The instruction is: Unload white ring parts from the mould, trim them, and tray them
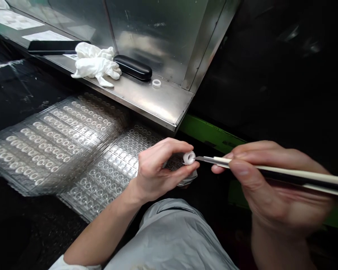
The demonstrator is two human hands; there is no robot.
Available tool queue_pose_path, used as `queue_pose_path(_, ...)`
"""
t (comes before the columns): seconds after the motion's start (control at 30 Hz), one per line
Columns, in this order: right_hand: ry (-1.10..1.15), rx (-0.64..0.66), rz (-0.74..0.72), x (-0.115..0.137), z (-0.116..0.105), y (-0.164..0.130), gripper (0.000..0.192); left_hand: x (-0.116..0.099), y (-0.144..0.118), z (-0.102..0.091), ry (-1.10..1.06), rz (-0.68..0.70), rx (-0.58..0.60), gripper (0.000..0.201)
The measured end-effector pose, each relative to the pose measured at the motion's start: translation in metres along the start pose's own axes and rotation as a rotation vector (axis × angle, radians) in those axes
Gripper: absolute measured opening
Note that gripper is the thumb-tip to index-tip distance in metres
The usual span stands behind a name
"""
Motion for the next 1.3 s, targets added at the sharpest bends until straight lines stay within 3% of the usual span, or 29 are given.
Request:
queue_pose_path(0.23, -0.103, -0.031, -0.132, 0.003, 0.003, 0.005, 0.018, -0.004, 0.003, -0.002, 0.045, 0.013, 0.025, 0.040)
queue_pose_path(0.43, -0.151, 0.039, -0.194, 0.009, 0.008, 0.008, 0.018, -0.002, 0.005, -0.003, 0.071, 0.033, 0.029, 0.039)
queue_pose_path(0.53, -0.165, -0.036, -0.172, 0.009, 0.004, 0.006, 0.017, -0.005, 0.005, -0.001, 0.099, 0.080, 0.031, 0.039)
queue_pose_path(0.77, -0.164, -0.142, 0.040, -0.009, 0.002, -0.007, 0.008, -0.013, 0.005, 0.011, 0.198, 0.206, 0.088, 0.033)
queue_pose_path(0.87, -0.024, -0.248, 0.185, -0.024, -0.001, -0.015, 0.007, -0.013, 0.003, 0.014, 0.217, 0.247, 0.088, 0.032)
queue_pose_path(0.97, 0.210, -0.347, 0.416, -0.055, -0.002, -0.028, 0.009, -0.007, -0.002, 0.016, 0.171, 0.232, 0.071, 0.037)
queue_pose_path(1.03, 0.420, -0.394, 0.614, -0.085, 0.000, -0.041, 0.012, 0.009, -0.004, 0.012, 0.037, 0.074, 0.009, 0.041)
queue_pose_path(1.13, 0.712, -0.480, 0.856, -0.122, -0.002, -0.062, 0.019, 0.062, -0.023, 0.019, -0.495, -0.495, -0.143, 0.035)
queue_pose_path(1.2, 0.770, -0.518, 0.886, -0.130, -0.010, -0.068, 0.019, 0.085, -0.048, 0.045, -0.934, -0.883, -0.235, 0.031)
queue_pose_path(1.3, 0.651, -0.448, 0.738, -0.114, -0.023, -0.059, 0.009, 0.088, -0.072, 0.077, -1.339, -1.179, -0.358, 0.039)
Point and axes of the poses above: each hand's wrist, its own y-axis towards the middle knuckle, its own z-axis out of the palm, x = y × z, the point moved 10 cm from there along y, towards the middle knuckle, and after that the axes turned 3 degrees about -x, right-handed, at the moved point
